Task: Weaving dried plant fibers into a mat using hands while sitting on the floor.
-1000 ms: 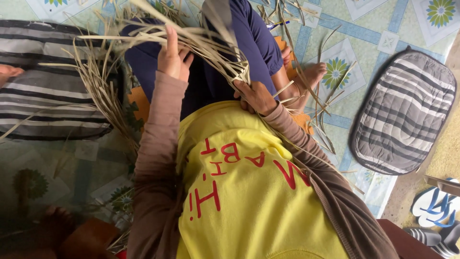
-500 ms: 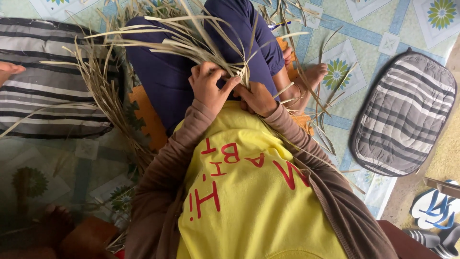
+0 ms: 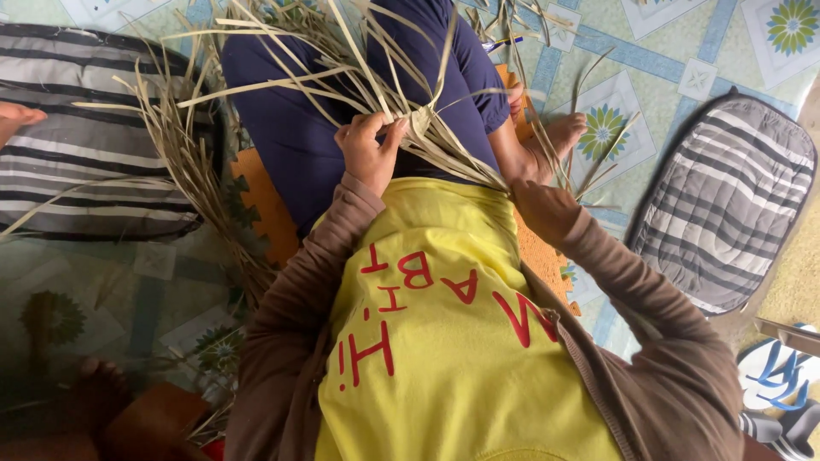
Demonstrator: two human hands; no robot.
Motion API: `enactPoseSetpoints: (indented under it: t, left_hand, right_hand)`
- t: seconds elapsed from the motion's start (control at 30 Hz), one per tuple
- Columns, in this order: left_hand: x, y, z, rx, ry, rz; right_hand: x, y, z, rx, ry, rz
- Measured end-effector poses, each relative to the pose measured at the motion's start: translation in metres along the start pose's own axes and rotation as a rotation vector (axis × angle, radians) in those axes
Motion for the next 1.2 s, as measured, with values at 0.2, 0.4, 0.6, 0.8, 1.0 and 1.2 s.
enactPoseSetpoints:
  t: [0.2,0.4,0.6,0.8,1.0,1.2]
  left_hand:
    - [0.011,-0.007,0.038,-0.070,0.118,-0.046]
    - [0.013,-0.015,0.043,-0.079,0.222,-0.077]
    - [0.004,-0.008,0.026,0.185,0.301,-0.162]
    - [-0.007,0.003,0.007,0.374,0.371,-0.264]
    - [-0.009,0.007,-0.004,0.418,0.540,-0.301]
    - [-0.007,-0.004,0.015,0.464,0.286,-0.302]
  right_hand:
    - [-0.121,0.121,-0.025,1.010,-0.462,0.173]
    - [-0.100,0.104,-0.001,0.799,-0.351,0.840]
    - [-0.136,0.073,0.012,0.865,-0.131,0.286]
    - [0.100,0.123,0.135,0.821,-0.697,0.848]
    - [0.143,0.123,0.022,1.051,-1.028,0.988]
    - [0.129,0.142,-0.029,1.003,-1.212,0.805]
Point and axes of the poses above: each hand's wrist, its own y-axis away from the middle knuckle, its own x-axis out of the back of the hand, z = x × y, the point moved 10 cm from there along -y, towards the middle knuckle, and after that the axes turned 6 degrees about y, right-handed, at the moved point
